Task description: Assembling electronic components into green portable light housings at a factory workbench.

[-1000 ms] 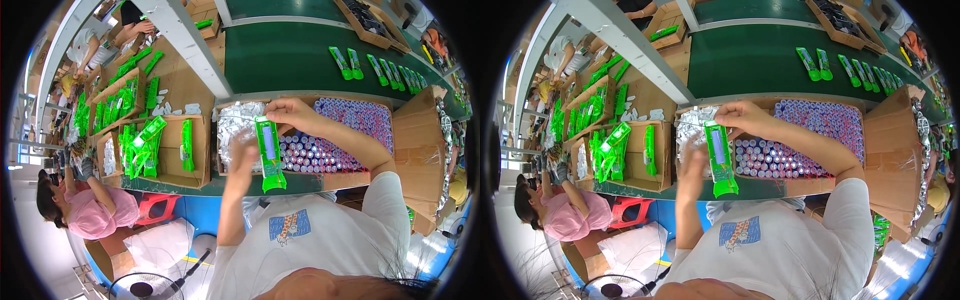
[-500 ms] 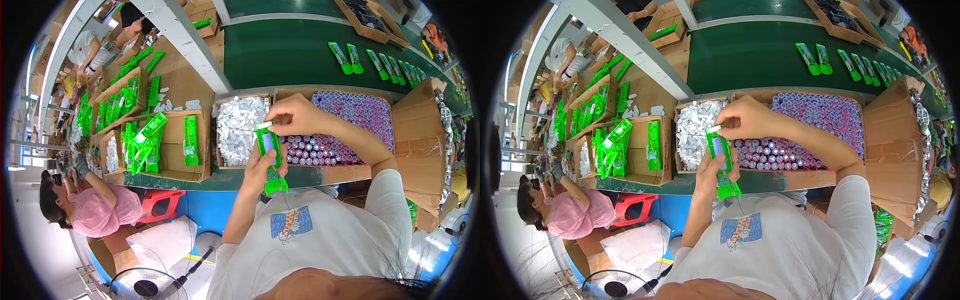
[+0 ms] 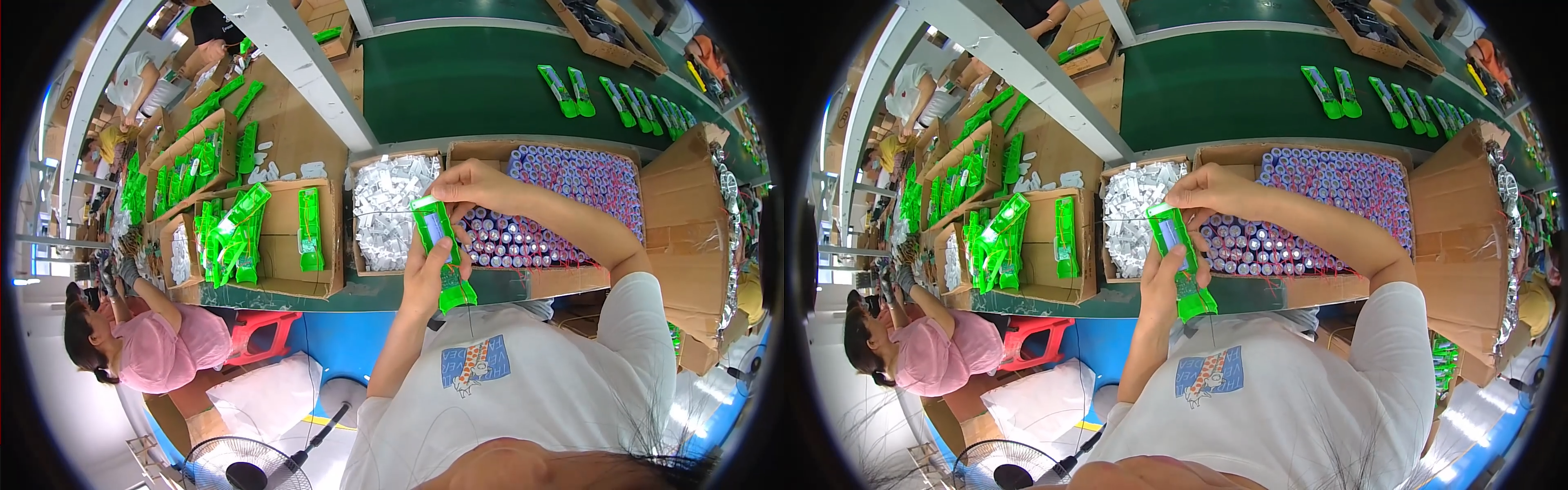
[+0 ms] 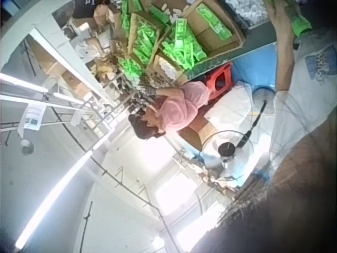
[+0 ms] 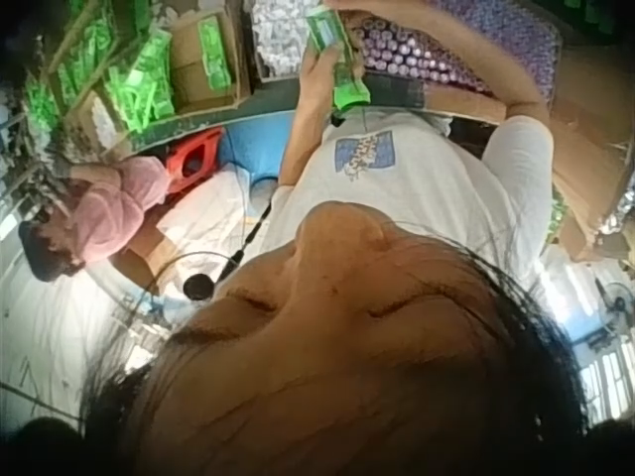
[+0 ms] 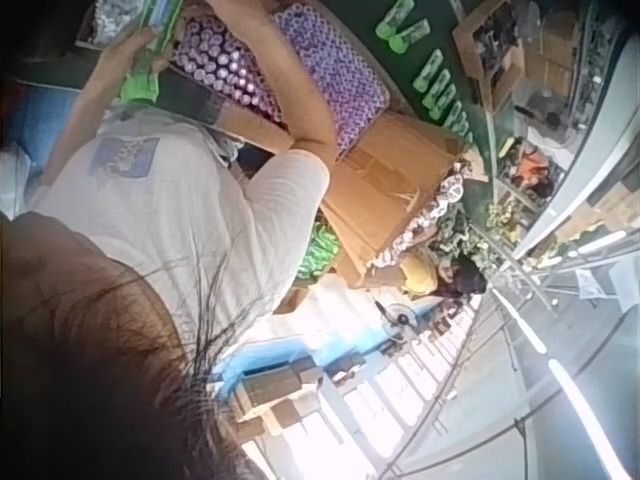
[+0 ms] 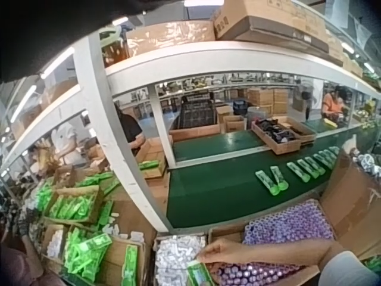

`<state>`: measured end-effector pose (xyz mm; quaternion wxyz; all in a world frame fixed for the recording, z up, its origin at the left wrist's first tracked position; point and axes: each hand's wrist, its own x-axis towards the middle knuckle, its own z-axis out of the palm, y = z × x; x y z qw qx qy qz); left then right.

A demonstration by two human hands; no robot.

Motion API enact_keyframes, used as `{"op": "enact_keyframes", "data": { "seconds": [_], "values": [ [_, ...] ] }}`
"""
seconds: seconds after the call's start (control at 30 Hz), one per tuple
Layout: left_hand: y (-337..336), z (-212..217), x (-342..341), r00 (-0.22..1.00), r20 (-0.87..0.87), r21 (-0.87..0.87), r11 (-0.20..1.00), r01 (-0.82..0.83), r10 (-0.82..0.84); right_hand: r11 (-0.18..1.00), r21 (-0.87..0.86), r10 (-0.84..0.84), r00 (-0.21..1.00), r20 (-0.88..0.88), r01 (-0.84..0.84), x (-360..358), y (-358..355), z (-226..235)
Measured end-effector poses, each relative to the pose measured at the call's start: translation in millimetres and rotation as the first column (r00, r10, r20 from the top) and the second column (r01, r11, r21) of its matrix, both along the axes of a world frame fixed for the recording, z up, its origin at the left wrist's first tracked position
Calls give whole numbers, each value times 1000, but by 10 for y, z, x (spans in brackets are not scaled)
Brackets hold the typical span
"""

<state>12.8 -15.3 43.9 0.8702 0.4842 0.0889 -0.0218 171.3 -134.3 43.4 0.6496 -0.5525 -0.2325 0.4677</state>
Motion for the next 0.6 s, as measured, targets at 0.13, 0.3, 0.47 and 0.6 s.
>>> {"op": "enact_keyframes", "data": {
  "seconds": [0.13,0.3,0.47,0.6],
  "values": [
    [-7,-23,14,1000,-5,3,1000,10,-10,1000,-9,5,999,41,-4,-11,-10,-59],
    [-65,8,77,999,-50,-11,1000,17,-17,999,-10,-37,989,144,39,-15,-30,-92],
    [-55,-41,185,996,-72,-36,998,46,-48,1000,-21,8,971,239,-3,91,-36,-95],
    [-8,-11,213,988,-63,-32,990,140,-142,996,-76,65,966,250,-47,213,-4,-95]
  ]
}}
